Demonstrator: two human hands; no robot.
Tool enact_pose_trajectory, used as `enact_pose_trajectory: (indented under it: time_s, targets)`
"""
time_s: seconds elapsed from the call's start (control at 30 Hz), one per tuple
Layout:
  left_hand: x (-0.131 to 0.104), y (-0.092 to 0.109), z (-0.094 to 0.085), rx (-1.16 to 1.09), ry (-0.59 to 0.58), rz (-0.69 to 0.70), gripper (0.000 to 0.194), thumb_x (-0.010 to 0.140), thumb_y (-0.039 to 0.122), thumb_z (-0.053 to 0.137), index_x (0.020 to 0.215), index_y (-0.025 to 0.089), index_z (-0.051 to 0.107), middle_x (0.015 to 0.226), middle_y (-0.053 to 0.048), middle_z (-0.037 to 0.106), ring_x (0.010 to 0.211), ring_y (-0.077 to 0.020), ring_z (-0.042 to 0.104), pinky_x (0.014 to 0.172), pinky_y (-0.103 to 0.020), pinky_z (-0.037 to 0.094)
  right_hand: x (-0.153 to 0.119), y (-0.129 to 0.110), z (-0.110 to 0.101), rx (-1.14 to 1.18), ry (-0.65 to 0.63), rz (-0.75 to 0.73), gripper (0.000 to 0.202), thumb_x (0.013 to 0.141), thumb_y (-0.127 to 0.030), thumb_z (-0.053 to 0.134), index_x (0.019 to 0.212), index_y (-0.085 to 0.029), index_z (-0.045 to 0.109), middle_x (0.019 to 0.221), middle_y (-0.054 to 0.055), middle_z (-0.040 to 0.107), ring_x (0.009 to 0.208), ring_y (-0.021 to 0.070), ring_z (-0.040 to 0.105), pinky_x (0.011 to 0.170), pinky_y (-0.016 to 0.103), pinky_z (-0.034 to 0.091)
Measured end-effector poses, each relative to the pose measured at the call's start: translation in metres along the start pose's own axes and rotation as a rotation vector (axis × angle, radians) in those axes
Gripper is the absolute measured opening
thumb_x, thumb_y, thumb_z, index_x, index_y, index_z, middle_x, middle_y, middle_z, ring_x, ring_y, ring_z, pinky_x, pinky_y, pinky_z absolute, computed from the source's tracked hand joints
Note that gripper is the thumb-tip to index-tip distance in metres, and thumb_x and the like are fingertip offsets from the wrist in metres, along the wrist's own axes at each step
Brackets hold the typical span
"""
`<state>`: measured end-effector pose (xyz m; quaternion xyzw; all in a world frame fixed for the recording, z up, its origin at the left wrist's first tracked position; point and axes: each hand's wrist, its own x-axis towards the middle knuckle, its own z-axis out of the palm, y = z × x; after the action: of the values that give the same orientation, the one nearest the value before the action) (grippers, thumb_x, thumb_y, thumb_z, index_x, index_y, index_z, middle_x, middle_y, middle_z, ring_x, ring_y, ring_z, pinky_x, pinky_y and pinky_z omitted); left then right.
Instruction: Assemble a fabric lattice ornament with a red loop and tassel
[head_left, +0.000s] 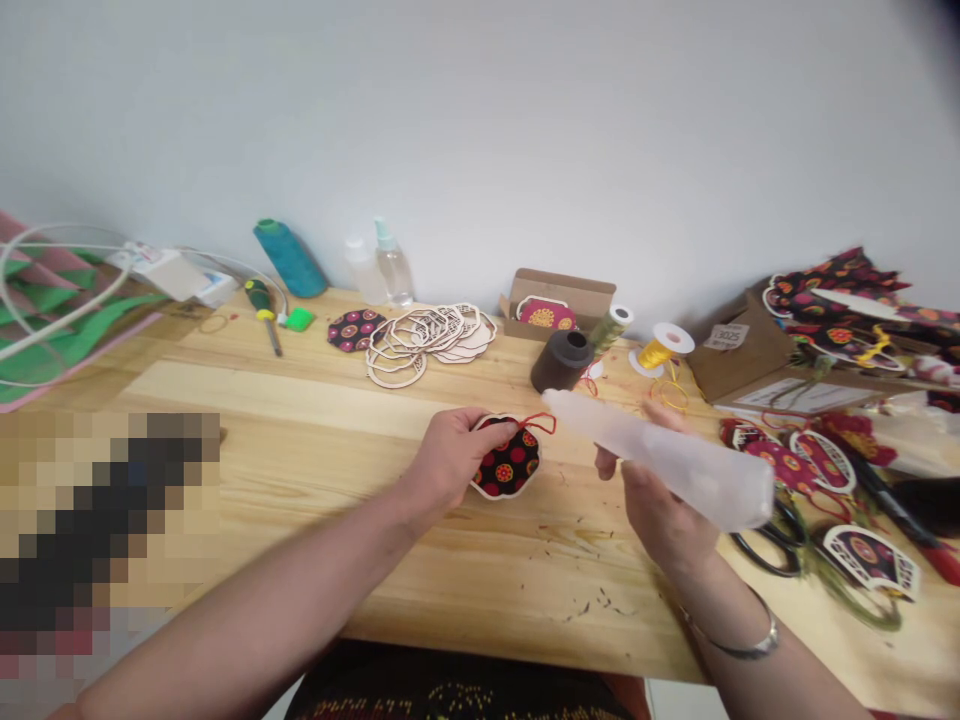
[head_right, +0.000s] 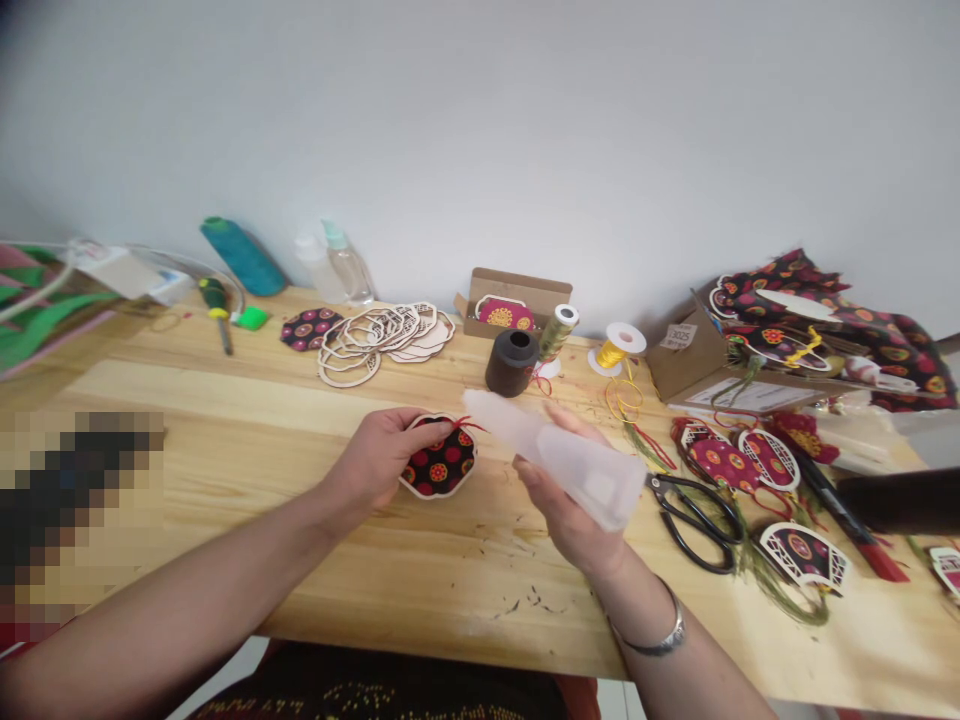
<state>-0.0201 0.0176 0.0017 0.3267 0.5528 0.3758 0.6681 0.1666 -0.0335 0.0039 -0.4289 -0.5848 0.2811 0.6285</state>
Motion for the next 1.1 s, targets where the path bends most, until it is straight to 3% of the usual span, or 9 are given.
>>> enact_pose_trajectory:
  time_s: [0.13,0.27,0.37,0.43,0.53,0.63,0.83,1.0,1.1]
  targets:
    - [0.002,-0.001,0.000,0.008,-0.003,-0.003,0.024,0.055,0.033,0.077,0.063,0.013,0.068,0.057,-0.005,0.069,0.051,-0.0191,0.063,0.045,-0.027,0.046,0.016,-0.007,-0.005,0.134,0.123,-0.134,0.046,0.082,-0.020,0.066,0.123,-0.031,0.050,0.075,-0.002,0.068,0.054,0.0118,0.060,0.044,0.024,0.046]
    - [0.002,-0.002,-0.001,-0.014,-0.025,0.016,0.026,0.053,0.032,0.079,0.066,0.012,0.069,0.060,-0.006,0.070,0.055,-0.0194,0.065,0.051,-0.027,0.049,0.032,-0.010,-0.012,-0.018,0.278,-0.236,0.051,0.077,-0.013,0.068,0.120,-0.032,0.049,0.092,0.000,0.065,0.073,0.0145,0.064,0.061,0.030,0.054]
    - [0.001,-0.001,-0.001,-0.012,-0.045,-0.008,0.029,0.052,0.034,0.079,0.068,0.012,0.069,0.061,-0.006,0.071,0.054,-0.0197,0.065,0.049,-0.028,0.050,0.041,-0.011,-0.024,-0.077,0.295,-0.195,0.070,0.071,-0.018,0.072,0.130,-0.036,0.038,0.114,0.003,0.057,0.098,0.0191,0.061,0.076,0.036,0.054]
    - [0.000,0.000,-0.001,-0.006,-0.035,-0.022,0.028,0.052,0.034,0.079,0.065,0.013,0.068,0.058,-0.005,0.070,0.050,-0.0190,0.064,0.046,-0.027,0.049,0.047,-0.012,-0.035,-0.071,0.282,-0.157,0.070,0.074,-0.027,0.069,0.134,-0.035,0.034,0.120,0.006,0.053,0.105,0.0223,0.058,0.083,0.042,0.052]
    - [-0.001,0.002,0.000,0.004,-0.044,-0.045,0.026,0.051,0.033,0.079,0.063,0.013,0.067,0.055,-0.004,0.069,0.046,-0.0180,0.062,0.043,-0.026,0.048,0.058,-0.013,-0.054,-0.110,0.368,-0.190,0.056,0.078,-0.034,0.064,0.128,-0.030,0.037,0.114,0.006,0.054,0.105,0.0233,0.058,0.091,0.049,0.047]
    - [-0.002,0.002,0.001,0.007,-0.057,-0.041,0.027,0.051,0.034,0.079,0.064,0.013,0.068,0.055,-0.004,0.069,0.045,-0.0174,0.062,0.042,-0.025,0.048,0.066,-0.010,-0.069,-0.161,0.445,-0.240,0.053,0.070,-0.028,0.072,0.114,-0.028,0.043,0.108,0.003,0.055,0.105,0.0211,0.056,0.093,0.044,0.045]
    - [-0.004,0.003,0.001,0.000,-0.078,-0.021,0.027,0.051,0.033,0.080,0.066,0.013,0.069,0.061,-0.005,0.071,0.054,-0.0185,0.066,0.051,-0.026,0.053,0.065,0.024,-0.076,-0.150,0.381,0.021,0.028,0.077,-0.036,0.062,0.100,-0.023,0.053,0.086,0.001,0.057,0.077,0.0150,0.059,0.071,0.032,0.050]
    - [-0.004,0.003,0.001,0.022,-0.082,-0.033,0.024,0.053,0.033,0.078,0.063,0.013,0.068,0.057,-0.004,0.070,0.049,-0.0179,0.064,0.047,-0.026,0.050,0.065,0.052,-0.068,-0.603,0.205,-0.066,0.012,0.078,-0.029,0.059,0.087,-0.022,0.062,0.088,0.004,0.057,0.080,0.0179,0.057,0.068,0.032,0.052]
    - [-0.005,0.002,0.001,0.017,-0.092,-0.030,0.024,0.053,0.033,0.078,0.063,0.014,0.067,0.057,-0.003,0.069,0.050,-0.0179,0.064,0.048,-0.026,0.049,0.069,0.064,-0.062,-0.806,0.114,-0.112,0.014,0.080,-0.023,0.054,0.085,-0.021,0.067,0.085,0.005,0.056,0.076,0.0179,0.056,0.067,0.033,0.052]
